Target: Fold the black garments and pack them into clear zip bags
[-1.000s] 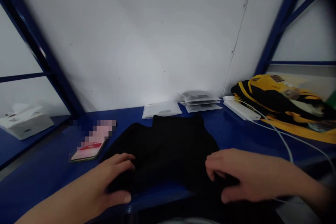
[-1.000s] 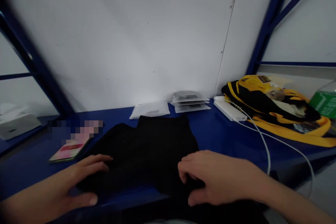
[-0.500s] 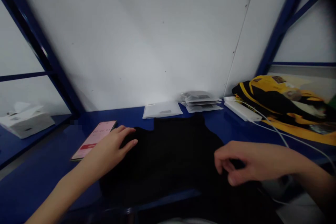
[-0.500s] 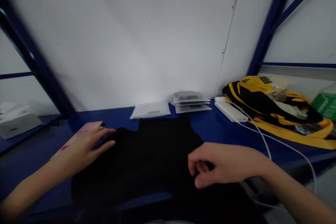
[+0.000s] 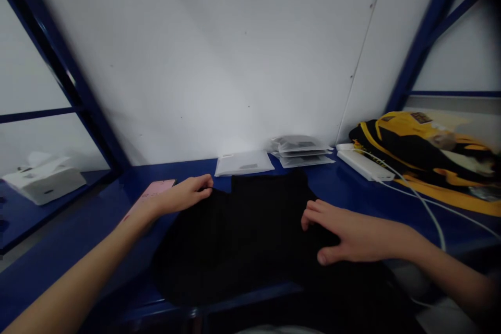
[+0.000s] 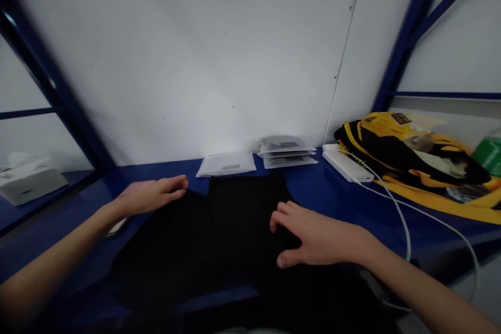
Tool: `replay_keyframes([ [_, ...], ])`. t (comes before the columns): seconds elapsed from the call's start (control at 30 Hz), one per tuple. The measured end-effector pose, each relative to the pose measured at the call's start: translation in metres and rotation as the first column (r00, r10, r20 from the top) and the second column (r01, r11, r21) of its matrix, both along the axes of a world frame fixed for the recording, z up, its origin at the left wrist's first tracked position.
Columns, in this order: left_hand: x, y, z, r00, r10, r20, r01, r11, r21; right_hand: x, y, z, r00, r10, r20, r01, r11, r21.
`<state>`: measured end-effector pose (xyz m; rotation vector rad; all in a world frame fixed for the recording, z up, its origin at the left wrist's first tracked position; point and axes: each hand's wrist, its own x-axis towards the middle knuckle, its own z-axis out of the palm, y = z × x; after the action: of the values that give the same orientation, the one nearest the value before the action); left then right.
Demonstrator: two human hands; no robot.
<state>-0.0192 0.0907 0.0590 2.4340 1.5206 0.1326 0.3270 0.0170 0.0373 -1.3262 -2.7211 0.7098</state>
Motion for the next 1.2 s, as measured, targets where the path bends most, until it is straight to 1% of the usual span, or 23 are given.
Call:
replay_keyframes([
  [0.1, 0.002, 0.003, 0.005, 0.999, 0.031, 0.042, -0.03, 0.999, -0.028, 0.0, -0.001, 0.0, 1.0, -0.007, -0.006, 0.007, 1.0, -0.021],
  [0.2, 0.001, 0.01, 0.002, 0.996, 0.041, 0.075, -0.037, 0.998, -0.053, -0.001, -0.002, 0.0, 1.0, -0.026, -0.011, 0.025, 0.999, -0.025],
  [0.27, 0.003, 0.011, -0.001, 0.996, 0.073, 0.054, -0.073, 0.997, 0.002, -0.001, -0.003, -0.001, 0.999, -0.039, -0.014, 0.038, 0.999, -0.019],
  [0.33, 0.009, 0.002, -0.005, 0.993, 0.113, 0.016, -0.114, 0.983, 0.143, -0.002, -0.005, -0.003, 0.999, -0.048, -0.02, 0.048, 0.999, -0.007],
  [0.4, 0.019, -0.017, -0.007, 0.99, 0.138, -0.007, -0.13, 0.948, 0.289, -0.003, -0.007, -0.005, 0.998, -0.053, -0.025, 0.053, 0.999, 0.009],
  [0.43, 0.024, -0.031, -0.008, 0.991, 0.133, -0.004, -0.125, 0.943, 0.308, -0.003, -0.008, -0.006, 0.998, -0.055, -0.028, 0.056, 0.998, 0.018],
  [0.5, 0.032, -0.062, -0.01, 0.996, 0.087, -0.005, -0.084, 0.967, 0.24, -0.004, -0.011, -0.009, 0.997, -0.064, -0.032, 0.065, 0.997, 0.031],
  [0.6, 0.038, -0.104, -0.016, 0.997, 0.017, -0.072, -0.011, 0.996, 0.093, -0.003, -0.015, -0.014, 0.996, -0.08, -0.036, 0.081, 0.996, 0.025],
  [0.67, 0.035, -0.121, -0.024, 0.991, 0.045, -0.125, -0.043, 0.999, 0.021, -0.001, -0.017, -0.017, 0.996, -0.089, -0.031, 0.089, 0.996, 0.002],
  [0.73, 0.027, -0.127, -0.032, 0.985, 0.077, -0.153, -0.082, 0.996, -0.022, 0.002, -0.018, -0.018, 0.995, -0.101, -0.026, 0.1, 0.995, -0.03],
  [0.8, 0.016, -0.126, -0.039, 0.986, 0.073, -0.15, -0.082, 0.995, -0.052, 0.004, -0.018, -0.018, 0.994, -0.106, -0.024, 0.104, 0.992, -0.066],
  [0.87, 0.005, -0.122, -0.042, 0.99, 0.051, -0.132, -0.06, 0.996, -0.07, 0.006, -0.018, -0.017, 0.994, -0.105, -0.024, 0.102, 0.991, -0.09],
  [0.93, -0.001, -0.115, -0.041, 0.993, 0.066, -0.1, -0.07, 0.997, -0.032, 0.006, -0.018, -0.017, 0.995, -0.098, -0.02, 0.096, 0.991, -0.093],
  [1.0, 0.0, -0.104, -0.037, 0.991, 0.126, -0.055, -0.121, 0.989, 0.086, 0.006, -0.018, -0.017, 0.995, -0.095, -0.015, 0.093, 0.992, -0.086],
  [1.07, 0.004, -0.089, -0.031, 0.979, 0.204, -0.021, -0.193, 0.952, 0.238, 0.005, -0.018, -0.016, 0.996, -0.093, -0.014, 0.092, 0.992, -0.084],
  [1.13, 0.008, -0.072, -0.026, 0.958, 0.284, -0.044, -0.252, 0.904, 0.346, 0.005, -0.018, -0.016, 0.996, -0.093, -0.018, 0.091, 0.993, -0.081],
  [1.2, 0.009, -0.055, -0.021, 0.926, 0.362, -0.11, -0.296, 0.874, 0.384, 0.005, -0.018, -0.015, 0.996, -0.089, -0.02, 0.087, 0.994, -0.073],
])
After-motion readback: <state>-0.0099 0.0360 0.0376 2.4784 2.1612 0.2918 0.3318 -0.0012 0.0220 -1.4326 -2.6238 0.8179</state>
